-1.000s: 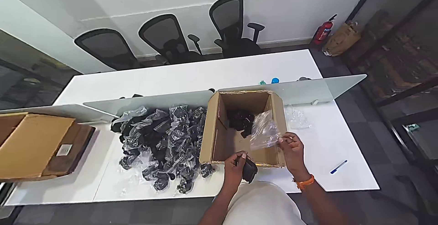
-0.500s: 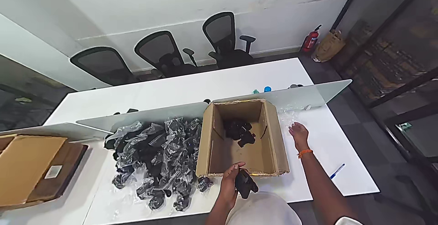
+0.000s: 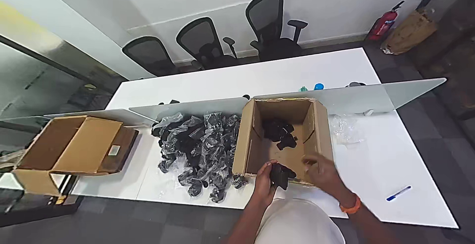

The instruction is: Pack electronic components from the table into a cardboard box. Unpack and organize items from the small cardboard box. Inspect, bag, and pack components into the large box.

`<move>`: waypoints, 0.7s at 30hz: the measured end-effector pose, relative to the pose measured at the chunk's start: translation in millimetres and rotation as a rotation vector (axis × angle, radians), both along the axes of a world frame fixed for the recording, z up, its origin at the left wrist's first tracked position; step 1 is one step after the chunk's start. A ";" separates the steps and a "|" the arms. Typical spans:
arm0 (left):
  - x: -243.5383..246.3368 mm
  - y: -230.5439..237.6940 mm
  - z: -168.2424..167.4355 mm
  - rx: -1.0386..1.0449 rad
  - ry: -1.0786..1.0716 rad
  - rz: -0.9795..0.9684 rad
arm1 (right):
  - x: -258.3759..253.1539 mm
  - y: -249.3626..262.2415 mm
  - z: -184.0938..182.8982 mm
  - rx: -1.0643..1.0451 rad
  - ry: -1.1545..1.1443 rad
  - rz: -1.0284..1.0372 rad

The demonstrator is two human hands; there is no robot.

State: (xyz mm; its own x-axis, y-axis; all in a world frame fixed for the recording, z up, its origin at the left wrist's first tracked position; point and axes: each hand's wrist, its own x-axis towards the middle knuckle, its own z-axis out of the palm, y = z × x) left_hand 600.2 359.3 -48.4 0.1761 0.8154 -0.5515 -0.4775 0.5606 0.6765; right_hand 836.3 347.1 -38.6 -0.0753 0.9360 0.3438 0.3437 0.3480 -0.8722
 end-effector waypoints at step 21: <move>-2.5 -20.1 4.2 -0.065 -0.179 0.037 | -87.8 -29.4 -25.4 -0.088 -0.373 0.116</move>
State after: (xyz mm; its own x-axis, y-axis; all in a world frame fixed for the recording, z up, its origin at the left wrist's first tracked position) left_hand 597.8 339.1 -44.2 0.2470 0.7866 -0.5659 -0.6077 0.5806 0.5419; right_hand 748.5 317.7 -64.0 -0.2866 0.9387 0.1917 0.6051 0.3325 -0.7234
